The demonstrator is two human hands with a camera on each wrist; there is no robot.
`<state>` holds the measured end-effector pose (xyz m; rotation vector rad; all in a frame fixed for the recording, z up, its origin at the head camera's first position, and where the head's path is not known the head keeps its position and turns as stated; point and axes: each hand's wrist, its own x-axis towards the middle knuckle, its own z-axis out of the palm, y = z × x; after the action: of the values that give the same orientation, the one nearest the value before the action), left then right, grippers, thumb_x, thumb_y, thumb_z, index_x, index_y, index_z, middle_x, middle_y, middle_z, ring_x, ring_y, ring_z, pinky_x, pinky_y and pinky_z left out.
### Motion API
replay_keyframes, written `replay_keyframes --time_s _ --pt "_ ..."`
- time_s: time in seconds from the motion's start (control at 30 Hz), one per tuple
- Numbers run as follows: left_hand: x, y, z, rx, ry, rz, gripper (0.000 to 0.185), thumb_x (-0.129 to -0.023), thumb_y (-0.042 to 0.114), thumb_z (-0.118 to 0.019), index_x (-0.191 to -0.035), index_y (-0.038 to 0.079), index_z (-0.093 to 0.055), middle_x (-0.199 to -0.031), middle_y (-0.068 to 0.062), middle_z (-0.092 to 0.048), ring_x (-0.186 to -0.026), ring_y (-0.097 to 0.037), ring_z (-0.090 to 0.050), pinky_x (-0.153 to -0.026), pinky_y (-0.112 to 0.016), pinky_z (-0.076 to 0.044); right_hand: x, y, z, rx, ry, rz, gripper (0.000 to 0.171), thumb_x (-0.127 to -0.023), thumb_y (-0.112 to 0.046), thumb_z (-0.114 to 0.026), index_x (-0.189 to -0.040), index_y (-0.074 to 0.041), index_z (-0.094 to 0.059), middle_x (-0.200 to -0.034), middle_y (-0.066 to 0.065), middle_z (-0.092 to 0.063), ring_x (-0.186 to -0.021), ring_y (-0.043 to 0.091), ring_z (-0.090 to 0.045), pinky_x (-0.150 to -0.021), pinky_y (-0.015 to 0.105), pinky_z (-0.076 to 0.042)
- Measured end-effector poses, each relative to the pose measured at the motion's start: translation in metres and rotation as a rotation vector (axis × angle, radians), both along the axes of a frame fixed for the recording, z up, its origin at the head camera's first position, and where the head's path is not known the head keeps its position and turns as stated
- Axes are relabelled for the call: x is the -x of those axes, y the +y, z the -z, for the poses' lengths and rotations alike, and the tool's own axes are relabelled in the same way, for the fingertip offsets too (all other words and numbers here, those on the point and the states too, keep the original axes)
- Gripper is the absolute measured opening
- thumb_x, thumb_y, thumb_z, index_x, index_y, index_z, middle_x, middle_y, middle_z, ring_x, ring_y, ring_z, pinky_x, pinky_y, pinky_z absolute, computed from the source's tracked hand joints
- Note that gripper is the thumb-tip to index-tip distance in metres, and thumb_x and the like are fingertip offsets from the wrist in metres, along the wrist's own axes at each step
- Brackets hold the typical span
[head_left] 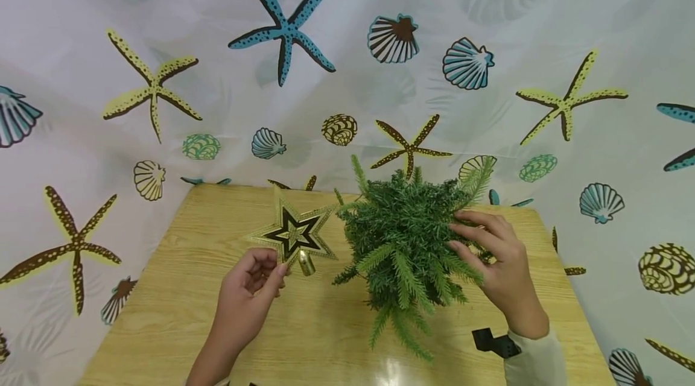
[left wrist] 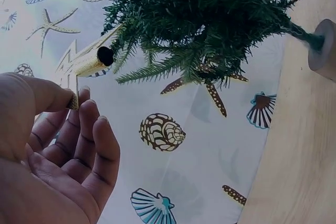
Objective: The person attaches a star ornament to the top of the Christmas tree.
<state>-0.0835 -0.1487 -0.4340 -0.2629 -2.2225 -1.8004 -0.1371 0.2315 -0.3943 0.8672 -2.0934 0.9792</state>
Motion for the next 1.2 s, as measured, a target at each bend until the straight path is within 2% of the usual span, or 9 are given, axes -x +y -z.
replay_keyframes --time_s 0.1,0.23,0.4,0.63,0.77,0.87,1.0,1.2 --pt "-0.001 0.006 -0.016 -0.006 0.016 -0.021 0.013 -0.092 0.0 -0.06 -0.105 -0.002 -0.056 -0.09 -0.01 -0.062 -0.071 -0.024 -0.06 -0.058 -0.03 -0.053 -0.001 0.0 0.0 -0.008 -0.006 0.005 0.028 -0.089 -0.028 -0.069 -0.105 -0.006 -0.073 -0.12 0.011 -0.062 -0.106 0.031 -0.056 -0.094 0.037 -0.038" --pt "-0.003 0.015 -0.038 0.004 0.073 -0.009 0.013 -0.092 -0.005 -0.058 -0.104 -0.007 -0.054 -0.089 -0.014 -0.06 -0.07 -0.026 -0.059 -0.058 -0.028 -0.053 -0.001 0.0 -0.001 -0.019 -0.001 0.01 0.031 -0.092 -0.033 -0.064 -0.105 -0.006 -0.073 -0.119 0.013 -0.062 -0.107 0.031 -0.055 -0.094 0.038 -0.038" --pt "0.0 0.027 -0.053 -0.023 0.107 0.016 0.013 -0.091 -0.006 -0.059 -0.104 -0.007 -0.054 -0.09 -0.015 -0.058 -0.071 -0.02 -0.059 -0.059 -0.027 -0.053 -0.001 0.001 -0.001 -0.027 0.0 0.014 0.031 -0.093 -0.033 -0.064 -0.104 -0.006 -0.073 -0.118 0.016 -0.062 -0.108 0.031 -0.056 -0.094 0.04 -0.038" --pt "0.012 0.043 -0.065 -0.036 0.164 0.047 0.011 -0.091 -0.006 -0.059 -0.101 -0.007 -0.056 -0.091 -0.012 -0.057 -0.074 -0.016 -0.06 -0.057 -0.027 -0.052 -0.001 0.001 0.001 -0.033 0.003 0.025 0.031 -0.093 -0.034 -0.063 -0.105 -0.008 -0.073 -0.121 0.01 -0.061 -0.108 0.03 -0.056 -0.093 0.041 -0.039" --pt "0.022 0.047 -0.055 -0.065 0.186 0.065 0.011 -0.092 -0.001 -0.061 -0.103 -0.003 -0.057 -0.094 -0.009 -0.058 -0.075 -0.018 -0.061 -0.057 -0.028 -0.052 0.0 0.001 0.003 -0.024 -0.003 0.02 0.03 -0.092 -0.034 -0.064 -0.105 -0.008 -0.073 -0.12 0.012 -0.061 -0.109 0.031 -0.055 -0.092 0.039 -0.039" --pt "0.025 0.052 -0.056 -0.067 0.192 0.076 0.012 -0.092 0.0 -0.061 -0.103 -0.001 -0.058 -0.095 -0.008 -0.058 -0.076 -0.019 -0.062 -0.058 -0.026 -0.052 0.0 0.001 0.004 -0.015 -0.006 0.018 0.029 -0.091 -0.032 -0.066 -0.104 -0.008 -0.074 -0.119 0.015 -0.061 -0.108 0.032 -0.055 -0.091 0.039 -0.04" --pt "0.021 0.061 -0.074 -0.063 0.174 0.083 0.01 -0.091 -0.004 -0.06 -0.1 -0.005 -0.057 -0.096 -0.011 -0.057 -0.076 -0.018 -0.062 -0.059 -0.027 -0.052 0.0 0.001 0.005 -0.005 -0.004 0.011 0.025 -0.089 -0.027 -0.069 -0.104 -0.007 -0.074 -0.119 0.016 -0.061 -0.108 0.032 -0.055 -0.09 0.039 -0.04" --pt "0.024 0.069 -0.083 -0.046 0.187 0.082 0.011 -0.091 -0.004 -0.061 -0.101 -0.005 -0.058 -0.094 -0.011 -0.059 -0.074 -0.019 -0.062 -0.058 -0.026 -0.052 0.002 0.002 0.007 0.004 -0.001 0.007 0.022 -0.085 -0.02 -0.073 -0.103 -0.006 -0.073 -0.12 0.012 -0.061 -0.107 0.033 -0.055 -0.091 0.038 -0.04"
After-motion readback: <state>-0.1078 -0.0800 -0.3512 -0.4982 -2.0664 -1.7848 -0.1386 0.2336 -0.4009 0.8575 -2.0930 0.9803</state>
